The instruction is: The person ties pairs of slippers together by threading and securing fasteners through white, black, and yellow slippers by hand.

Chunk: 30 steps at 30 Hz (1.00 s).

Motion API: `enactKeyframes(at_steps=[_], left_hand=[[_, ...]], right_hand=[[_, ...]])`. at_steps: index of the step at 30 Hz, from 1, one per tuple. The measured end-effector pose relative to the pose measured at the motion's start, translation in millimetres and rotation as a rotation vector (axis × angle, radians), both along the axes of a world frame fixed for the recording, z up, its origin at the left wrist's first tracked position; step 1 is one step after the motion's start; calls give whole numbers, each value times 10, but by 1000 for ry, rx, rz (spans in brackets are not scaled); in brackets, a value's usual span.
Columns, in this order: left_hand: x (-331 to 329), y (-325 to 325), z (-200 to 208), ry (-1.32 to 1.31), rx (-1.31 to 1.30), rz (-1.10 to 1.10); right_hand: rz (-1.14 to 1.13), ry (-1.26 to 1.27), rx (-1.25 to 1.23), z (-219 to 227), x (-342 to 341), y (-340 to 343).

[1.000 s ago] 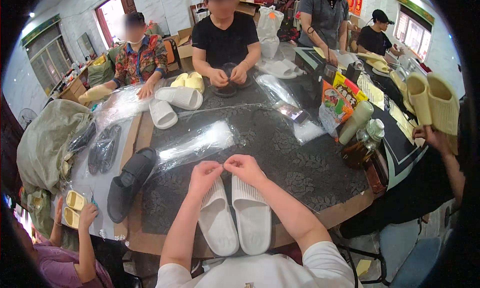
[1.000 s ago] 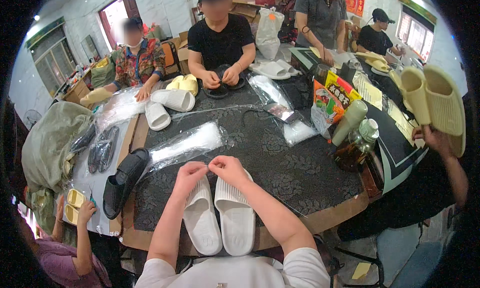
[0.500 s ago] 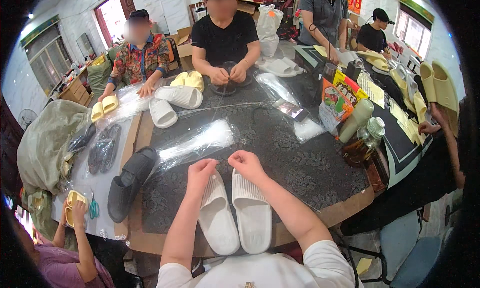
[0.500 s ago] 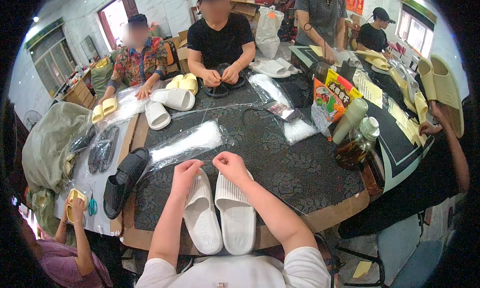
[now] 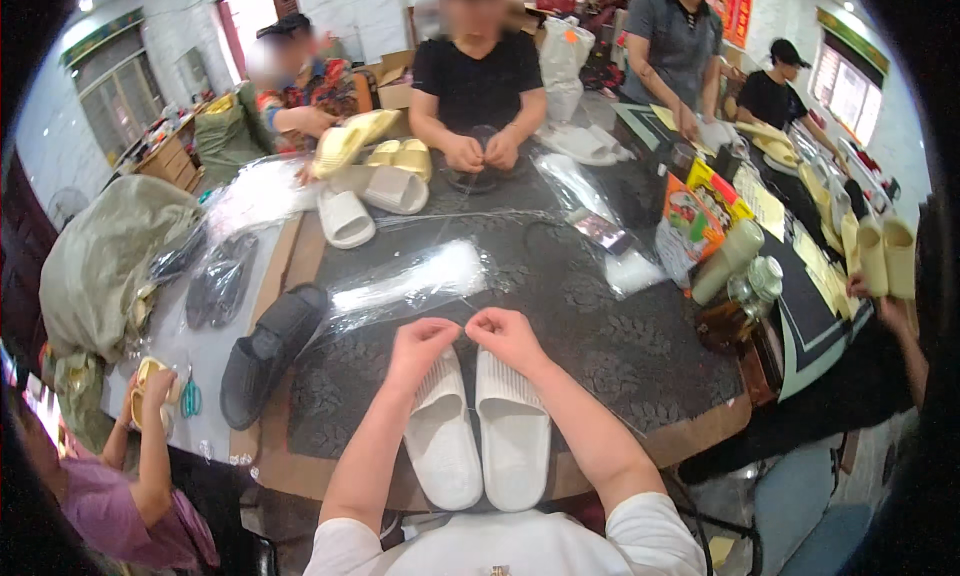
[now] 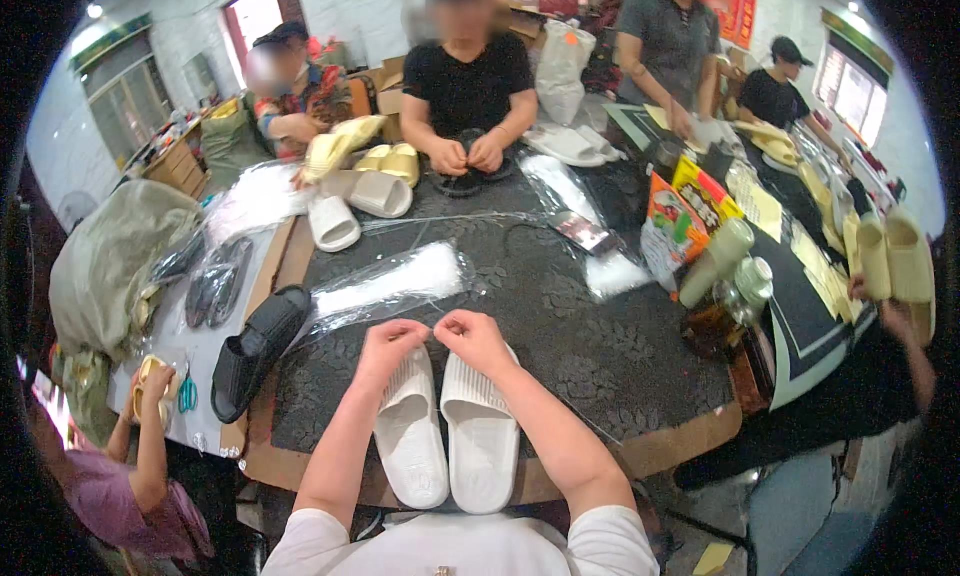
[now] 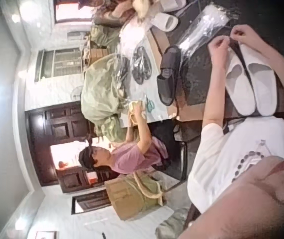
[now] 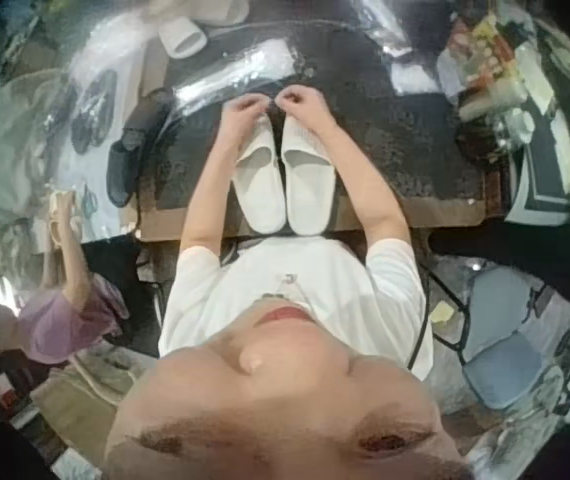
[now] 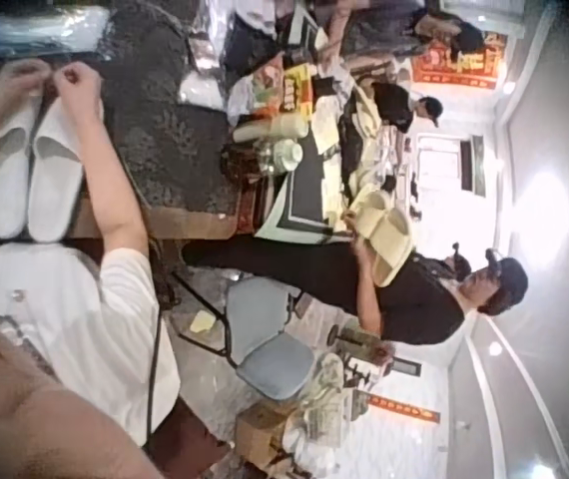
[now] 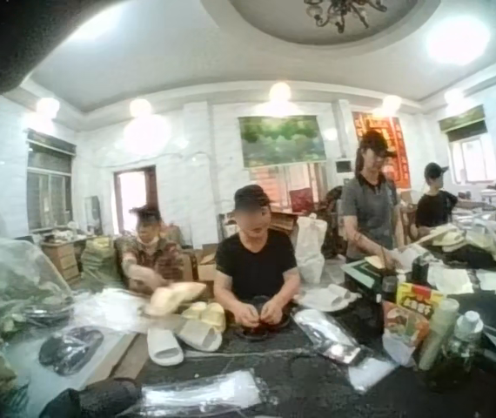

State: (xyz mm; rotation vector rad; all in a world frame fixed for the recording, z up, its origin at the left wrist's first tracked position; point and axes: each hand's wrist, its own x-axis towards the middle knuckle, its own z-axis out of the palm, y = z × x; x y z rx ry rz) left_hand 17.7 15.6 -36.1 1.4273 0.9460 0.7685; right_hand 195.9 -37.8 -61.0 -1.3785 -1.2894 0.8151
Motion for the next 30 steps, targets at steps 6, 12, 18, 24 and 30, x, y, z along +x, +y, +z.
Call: enactKeyframes(at_steps=[6, 12, 18, 24, 30], left_hand=[[-42, 97, -121, -31, 13, 170], [-1, 95, -268, 83, 214, -15], [-6, 115, -241, -25, 120, 181], [23, 123, -313, -92, 222, 101], [5, 76, -37, -24, -4, 74]], right_hand=[[-71, 75, -42, -77, -3, 15], [42, -75, -67, 89, -42, -75], [-86, 120, -62, -56, -5, -7], [-49, 144, -32, -69, -10, 25], [-112, 47, 9, -60, -15, -4]])
